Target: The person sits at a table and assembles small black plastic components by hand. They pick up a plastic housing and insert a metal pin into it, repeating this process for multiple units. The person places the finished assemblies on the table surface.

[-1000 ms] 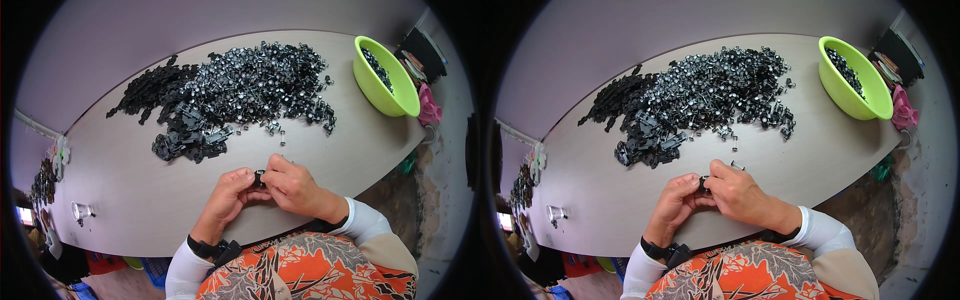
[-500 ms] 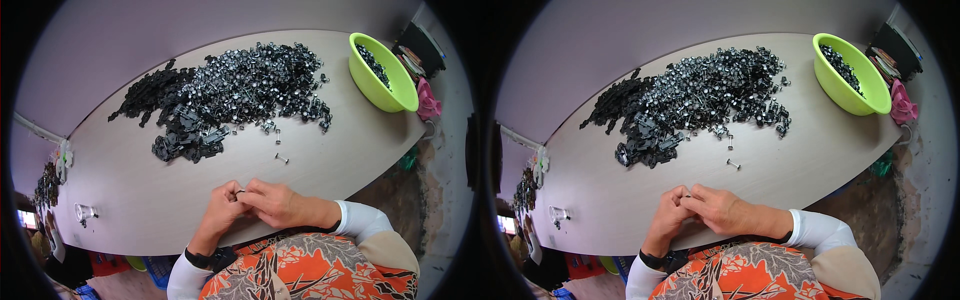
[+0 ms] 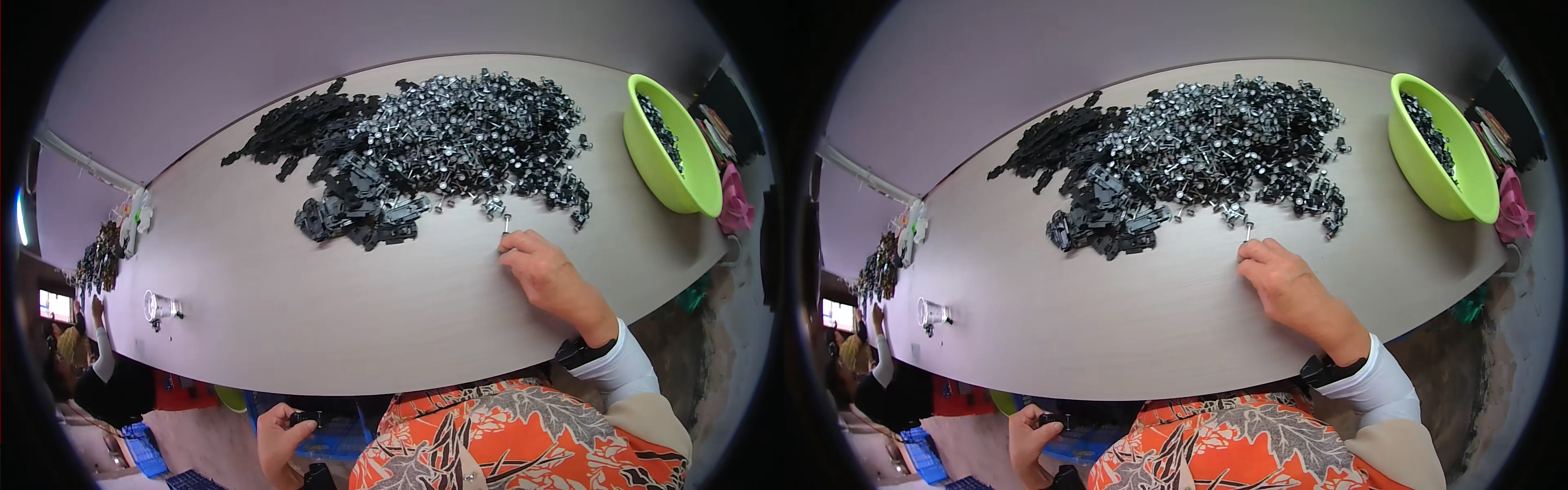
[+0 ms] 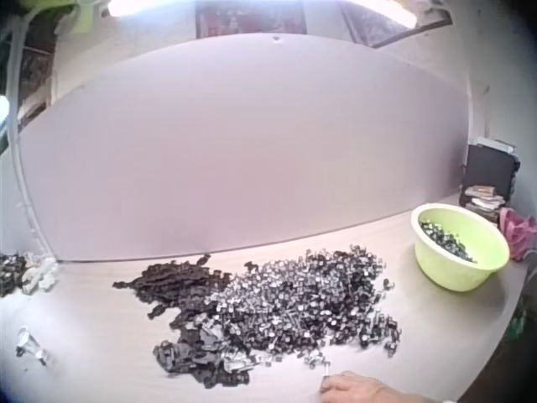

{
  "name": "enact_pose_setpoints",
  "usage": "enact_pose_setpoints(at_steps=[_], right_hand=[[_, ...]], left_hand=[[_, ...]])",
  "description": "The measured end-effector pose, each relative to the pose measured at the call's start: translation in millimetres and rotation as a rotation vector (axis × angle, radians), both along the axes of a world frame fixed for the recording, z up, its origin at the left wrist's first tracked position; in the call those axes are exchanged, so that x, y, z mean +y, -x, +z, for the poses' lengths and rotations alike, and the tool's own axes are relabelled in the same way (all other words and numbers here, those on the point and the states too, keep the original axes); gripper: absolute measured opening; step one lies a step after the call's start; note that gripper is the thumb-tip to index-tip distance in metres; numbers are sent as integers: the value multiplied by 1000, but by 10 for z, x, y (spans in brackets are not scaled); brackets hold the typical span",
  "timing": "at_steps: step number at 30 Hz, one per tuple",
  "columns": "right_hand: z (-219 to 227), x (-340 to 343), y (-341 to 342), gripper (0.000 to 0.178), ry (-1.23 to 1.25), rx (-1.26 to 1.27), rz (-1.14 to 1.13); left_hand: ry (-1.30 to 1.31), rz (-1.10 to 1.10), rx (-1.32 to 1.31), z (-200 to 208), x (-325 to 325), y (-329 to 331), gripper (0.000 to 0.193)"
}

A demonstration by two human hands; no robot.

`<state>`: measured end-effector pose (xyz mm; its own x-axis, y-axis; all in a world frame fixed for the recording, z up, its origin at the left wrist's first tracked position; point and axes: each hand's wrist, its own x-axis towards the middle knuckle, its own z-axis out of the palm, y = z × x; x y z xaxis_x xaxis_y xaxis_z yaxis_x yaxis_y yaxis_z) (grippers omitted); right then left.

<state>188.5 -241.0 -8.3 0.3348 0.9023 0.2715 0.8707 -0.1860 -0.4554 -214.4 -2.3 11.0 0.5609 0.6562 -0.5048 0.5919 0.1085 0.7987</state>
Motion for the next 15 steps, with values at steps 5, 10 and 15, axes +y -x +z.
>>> enact_pose_setpoints(at_steps=[5, 10, 15], right_hand=[[13, 78, 34, 15, -70, 112, -21], [-65, -7, -57, 17, -71, 180, -50], [-16, 50, -42, 17, -57, 258, -61]], left_hand=[[-206, -15, 31, 121, 110, -95, 16], [-690, -394, -228, 420, 5, -1591, 11], [-1113, -599, -287, -23, 60, -2617, 13]])
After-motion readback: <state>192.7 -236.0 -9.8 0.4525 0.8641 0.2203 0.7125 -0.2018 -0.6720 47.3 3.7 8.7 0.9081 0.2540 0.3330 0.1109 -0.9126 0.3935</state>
